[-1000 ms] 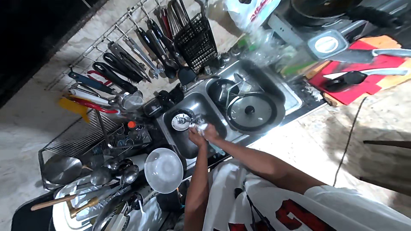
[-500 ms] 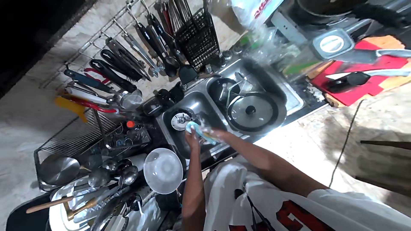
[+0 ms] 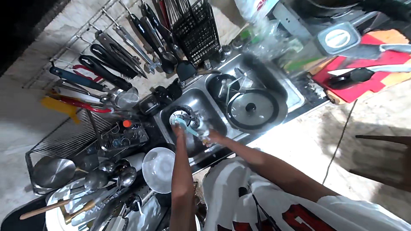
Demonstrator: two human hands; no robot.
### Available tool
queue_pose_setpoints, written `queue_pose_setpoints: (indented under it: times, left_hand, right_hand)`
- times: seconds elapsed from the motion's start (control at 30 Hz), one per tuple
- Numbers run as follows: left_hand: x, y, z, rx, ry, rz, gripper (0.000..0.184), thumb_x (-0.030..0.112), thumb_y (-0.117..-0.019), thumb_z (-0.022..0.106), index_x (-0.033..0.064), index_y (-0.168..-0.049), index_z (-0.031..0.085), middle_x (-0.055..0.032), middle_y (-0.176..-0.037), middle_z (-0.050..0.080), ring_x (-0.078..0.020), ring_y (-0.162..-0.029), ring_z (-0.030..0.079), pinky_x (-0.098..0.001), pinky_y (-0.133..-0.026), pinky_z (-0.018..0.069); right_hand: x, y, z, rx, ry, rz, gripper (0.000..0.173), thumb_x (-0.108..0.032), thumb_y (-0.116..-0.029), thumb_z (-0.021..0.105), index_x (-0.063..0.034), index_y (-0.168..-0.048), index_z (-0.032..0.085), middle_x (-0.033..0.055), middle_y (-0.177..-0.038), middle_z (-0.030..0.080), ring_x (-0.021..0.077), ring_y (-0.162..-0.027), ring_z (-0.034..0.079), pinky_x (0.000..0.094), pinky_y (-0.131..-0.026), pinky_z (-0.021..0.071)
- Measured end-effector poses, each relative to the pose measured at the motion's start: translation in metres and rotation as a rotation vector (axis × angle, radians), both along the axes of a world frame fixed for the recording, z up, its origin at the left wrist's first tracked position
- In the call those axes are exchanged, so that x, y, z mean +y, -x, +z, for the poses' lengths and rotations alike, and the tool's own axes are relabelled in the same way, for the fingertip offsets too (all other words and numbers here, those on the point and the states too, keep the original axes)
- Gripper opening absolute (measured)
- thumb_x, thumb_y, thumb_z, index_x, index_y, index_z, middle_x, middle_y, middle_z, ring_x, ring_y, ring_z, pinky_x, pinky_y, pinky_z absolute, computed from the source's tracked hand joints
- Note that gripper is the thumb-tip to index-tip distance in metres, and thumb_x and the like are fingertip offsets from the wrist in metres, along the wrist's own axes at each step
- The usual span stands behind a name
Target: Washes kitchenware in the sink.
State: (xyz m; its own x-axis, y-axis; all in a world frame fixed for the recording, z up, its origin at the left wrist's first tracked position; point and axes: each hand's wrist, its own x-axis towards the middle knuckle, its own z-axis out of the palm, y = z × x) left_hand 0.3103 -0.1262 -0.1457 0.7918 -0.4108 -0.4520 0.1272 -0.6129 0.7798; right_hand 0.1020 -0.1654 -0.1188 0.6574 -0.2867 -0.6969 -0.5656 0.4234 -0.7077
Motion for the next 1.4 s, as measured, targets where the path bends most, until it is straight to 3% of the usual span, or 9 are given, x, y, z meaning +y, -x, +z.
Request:
queue_pose_setpoints:
  times: [0.1, 0.23, 0.4, 0.5, 0.67, 0.8, 0.87, 1.13, 1.4]
  left_hand:
    - [-0.011, -0.035, -0.018, -0.148, -0.227, -0.156, 0.062, 0.02, -0.1064, 0.052, -0.0021, -0.157, 0.023, -0.0316, -0.145, 0.05, -0.0432, -0.13, 0.055, -0.0565, -0.107, 0.0476]
    - [-0.028, -0.066, -0.034, -0.34, -0.378, -0.329, 0.058, 0.023, -0.1025, 0.059, -0.0014, -0.151, 0.038, -0.0324, -0.137, 0.057, -0.0473, -0.126, 0.057, -0.0621, -0.105, 0.0473]
    - [-0.044, -0.081, -0.058, -0.432, -0.619, -0.508, 0.054, 0.031, -0.0975, 0.068, -0.0015, -0.139, 0.055, -0.0305, -0.134, 0.059, -0.0461, -0.125, 0.059, -0.0615, -0.104, 0.0483]
    - [-0.045, -0.069, -0.056, -0.572, -0.773, -0.552, 0.049, 0.014, -0.0968, 0.062, -0.0003, -0.142, 0.051, -0.0293, -0.138, 0.057, -0.0436, -0.125, 0.059, -0.0574, -0.102, 0.0516]
    - [-0.063, -0.027, -0.031, -0.715, -0.481, -0.616, 0.037, 0.001, -0.0956, 0.057, -0.0013, -0.132, 0.061, -0.0282, -0.127, 0.064, -0.0446, -0.115, 0.065, -0.0595, -0.097, 0.0533]
    - [-0.106, 0.041, -0.014, -0.723, -0.131, -0.879, 0.041, 0.007, -0.1023, 0.052, 0.0006, -0.143, 0.055, -0.0245, -0.154, 0.045, -0.0426, -0.138, 0.048, -0.057, -0.115, 0.0405]
    - [-0.137, 0.08, -0.011, -0.727, -0.072, -1.029, 0.037, 0.013, -0.1056, 0.05, 0.0049, -0.142, 0.056, -0.022, -0.15, 0.05, -0.04, -0.134, 0.053, -0.0552, -0.111, 0.0459]
    - [-0.27, 0.179, -0.084, -0.049, -0.407, -0.732, 0.03, 0.024, -0.0979, 0.062, 0.0003, -0.114, 0.072, -0.024, -0.115, 0.07, -0.039, -0.11, 0.066, -0.0601, -0.094, 0.052]
    - [-0.284, 0.204, -0.117, 0.45, -0.247, -0.327, 0.047, 0.03, -0.108, 0.053, -0.0013, -0.143, 0.05, -0.0205, -0.131, 0.061, -0.0255, -0.111, 0.061, -0.0401, -0.096, 0.0519]
  right_hand:
    - [0.0, 0.018, -0.001, 0.071, -0.017, -0.051, 0.034, -0.024, -0.104, 0.059, 0.0017, -0.127, 0.06, 0.0147, -0.102, 0.072, 0.0223, -0.078, 0.071, 0.0405, -0.075, 0.0607]
    - [-0.009, 0.045, 0.003, 0.143, 0.059, -0.051, 0.04, -0.03, -0.1033, 0.061, 0.0004, -0.129, 0.063, 0.0195, -0.114, 0.069, 0.0282, -0.095, 0.07, 0.0484, -0.088, 0.0576]
    - [-0.017, 0.077, -0.009, 0.137, -0.016, -0.206, 0.037, -0.029, -0.1025, 0.061, 0.0011, -0.123, 0.063, 0.0165, -0.102, 0.07, 0.0242, -0.08, 0.07, 0.0433, -0.075, 0.0604]
    - [-0.025, 0.091, -0.015, 0.112, -0.046, -0.283, 0.038, -0.03, -0.1018, 0.061, -0.0017, -0.127, 0.062, 0.0148, -0.103, 0.071, 0.0223, -0.079, 0.07, 0.0415, -0.073, 0.0608]
    - [-0.042, 0.106, -0.017, -0.199, -0.249, -0.572, 0.041, -0.022, -0.0997, 0.057, -0.0045, -0.136, 0.053, 0.0124, -0.107, 0.071, 0.0223, -0.087, 0.072, 0.0375, -0.075, 0.0621]
    - [-0.061, 0.116, -0.018, -0.283, -0.459, -0.821, 0.032, -0.024, -0.1009, 0.054, -0.006, -0.127, 0.057, 0.0097, -0.102, 0.07, 0.0186, -0.086, 0.069, 0.0333, -0.075, 0.0602]
    - [-0.069, 0.125, -0.019, -0.215, -0.436, -0.864, 0.031, -0.03, -0.1023, 0.056, -0.008, -0.124, 0.061, 0.0059, -0.097, 0.069, 0.014, -0.081, 0.067, 0.0302, -0.071, 0.0585]
    - [-0.096, 0.19, -0.009, -0.27, -0.303, -0.88, 0.041, -0.033, -0.0995, 0.059, -0.0053, -0.129, 0.061, 0.0087, -0.111, 0.07, 0.0173, -0.099, 0.068, 0.0373, -0.088, 0.0583]
    - [-0.112, 0.232, -0.004, -0.297, -0.315, -0.924, 0.044, -0.033, -0.0983, 0.059, -0.0045, -0.131, 0.06, 0.0095, -0.111, 0.071, 0.0177, -0.099, 0.069, 0.0374, -0.088, 0.0587]
